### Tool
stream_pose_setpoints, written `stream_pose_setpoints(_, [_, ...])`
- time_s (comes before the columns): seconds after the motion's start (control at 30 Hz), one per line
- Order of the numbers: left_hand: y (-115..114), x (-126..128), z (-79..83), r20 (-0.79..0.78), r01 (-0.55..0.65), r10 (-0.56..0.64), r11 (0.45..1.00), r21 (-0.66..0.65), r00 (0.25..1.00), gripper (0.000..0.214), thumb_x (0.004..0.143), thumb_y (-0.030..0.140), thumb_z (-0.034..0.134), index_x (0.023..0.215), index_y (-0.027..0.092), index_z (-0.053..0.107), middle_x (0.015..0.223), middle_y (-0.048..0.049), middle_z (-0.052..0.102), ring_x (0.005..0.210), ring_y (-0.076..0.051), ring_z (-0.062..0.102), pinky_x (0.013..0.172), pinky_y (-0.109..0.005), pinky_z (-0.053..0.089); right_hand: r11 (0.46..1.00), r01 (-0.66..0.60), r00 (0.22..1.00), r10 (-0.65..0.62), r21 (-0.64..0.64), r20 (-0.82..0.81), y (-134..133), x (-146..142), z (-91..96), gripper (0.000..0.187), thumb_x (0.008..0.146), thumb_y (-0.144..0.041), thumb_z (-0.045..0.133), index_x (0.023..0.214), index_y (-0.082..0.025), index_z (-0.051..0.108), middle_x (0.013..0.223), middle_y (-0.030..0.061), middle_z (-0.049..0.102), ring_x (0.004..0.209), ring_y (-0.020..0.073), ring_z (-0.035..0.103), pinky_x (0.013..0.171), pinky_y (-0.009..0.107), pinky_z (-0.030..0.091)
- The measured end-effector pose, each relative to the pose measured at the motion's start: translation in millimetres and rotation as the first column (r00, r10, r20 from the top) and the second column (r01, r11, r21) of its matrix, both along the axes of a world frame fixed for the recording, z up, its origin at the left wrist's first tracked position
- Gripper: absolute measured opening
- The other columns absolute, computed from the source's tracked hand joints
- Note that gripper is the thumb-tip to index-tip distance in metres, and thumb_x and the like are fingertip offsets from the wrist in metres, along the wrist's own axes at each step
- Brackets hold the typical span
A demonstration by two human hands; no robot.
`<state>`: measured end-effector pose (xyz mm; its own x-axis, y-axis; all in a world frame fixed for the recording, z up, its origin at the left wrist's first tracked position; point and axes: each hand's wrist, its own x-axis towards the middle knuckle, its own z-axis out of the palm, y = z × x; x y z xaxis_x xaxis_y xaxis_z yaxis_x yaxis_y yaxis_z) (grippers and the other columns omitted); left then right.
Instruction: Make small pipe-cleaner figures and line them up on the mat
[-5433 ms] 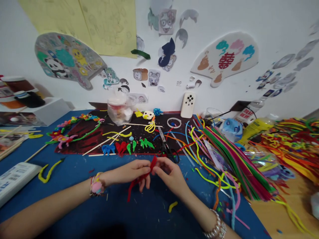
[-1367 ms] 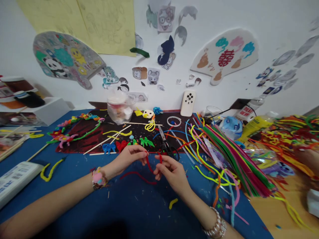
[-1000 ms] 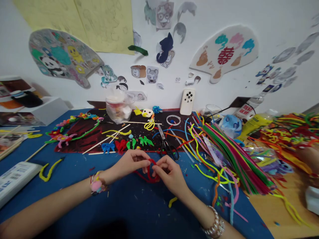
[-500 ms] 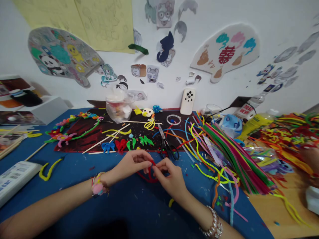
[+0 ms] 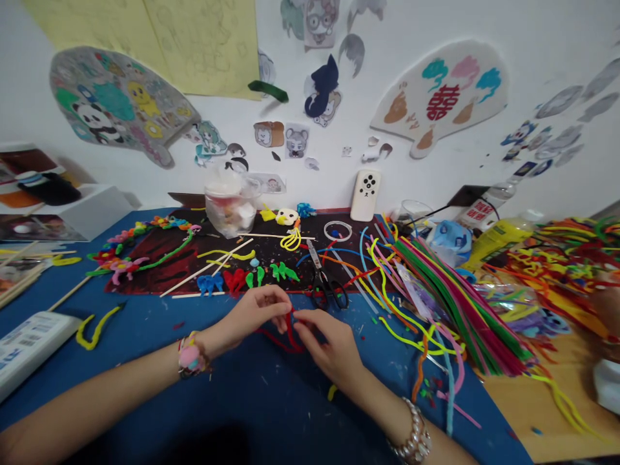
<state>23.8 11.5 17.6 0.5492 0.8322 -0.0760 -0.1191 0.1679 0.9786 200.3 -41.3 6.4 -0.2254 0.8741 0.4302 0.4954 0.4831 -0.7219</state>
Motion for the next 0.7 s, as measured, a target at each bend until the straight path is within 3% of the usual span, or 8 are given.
stream_pose_setpoints(0.13, [2.5, -1.5, 4.3, 0.014, -0.128, 0.127, 0.992, 0.019, 0.992, 0.014, 0.074, 0.027, 0.062, 0.075, 0.014, 0.054, 0.055, 0.0011, 0.059, 0.049, -0.011, 0.059, 0.052, -0.023, 0.048, 0.982, -0.054, 0.986, 0.024, 0.179, 0.166, 1.8, 4.9, 0.2, 0.01, 0.077, -0.027, 0.061, 0.083, -0.024, 0.069, 0.088, 0.0069, 0.066, 0.076, 0.0177, 0.064, 0.067, 0.028, 0.052])
stream_pose_setpoints(0.33, [0.1, -2.7, 9.0, 0.032, -0.208, 0.207, 0.978, 0.026, 0.978, 0.013, 0.075, 0.026, 0.06, 0.076, 0.014, 0.054, 0.057, 0.0012, 0.059, 0.052, -0.012, 0.06, 0.057, -0.025, 0.048, 0.944, 0.118, 0.981, -0.159, 0.309, 0.113, 1.3, 5.0, -7.3, 0.011, 0.076, -0.023, 0.062, 0.084, -0.026, 0.069, 0.087, 0.0046, 0.07, 0.076, 0.0181, 0.066, 0.07, 0.031, 0.056])
stream_pose_setpoints(0.47, [-1.5, -2.1, 6.1, 0.027, -0.23, 0.23, 0.973, -0.028, 0.973, 0.013, 0.077, 0.026, 0.059, 0.077, 0.014, 0.053, 0.059, 0.0001, 0.061, 0.054, -0.012, 0.06, 0.059, -0.025, 0.048, 0.92, 0.11, 0.979, -0.166, 0.375, 0.12, 0.6, 7.0, -11.9, 0.017, 0.075, -0.019, 0.063, 0.09, -0.027, 0.068, 0.089, 0.0029, 0.071, 0.078, 0.0188, 0.068, 0.072, 0.031, 0.057])
stream_pose_setpoints(0.7, [-4.0, -1.9, 5.4, 0.039, -0.211, 0.218, 0.968, -0.132, 0.975, 0.014, 0.077, 0.028, 0.058, 0.078, 0.014, 0.053, 0.063, -0.0015, 0.062, 0.057, -0.011, 0.059, 0.062, -0.025, 0.048, 0.951, 0.071, 0.983, -0.118, 0.3, 0.141, 1.4, 11.9, -25.6, 0.018, 0.077, -0.017, 0.061, 0.093, -0.026, 0.065, 0.095, 0.003, 0.07, 0.084, 0.0199, 0.067, 0.077, 0.032, 0.057])
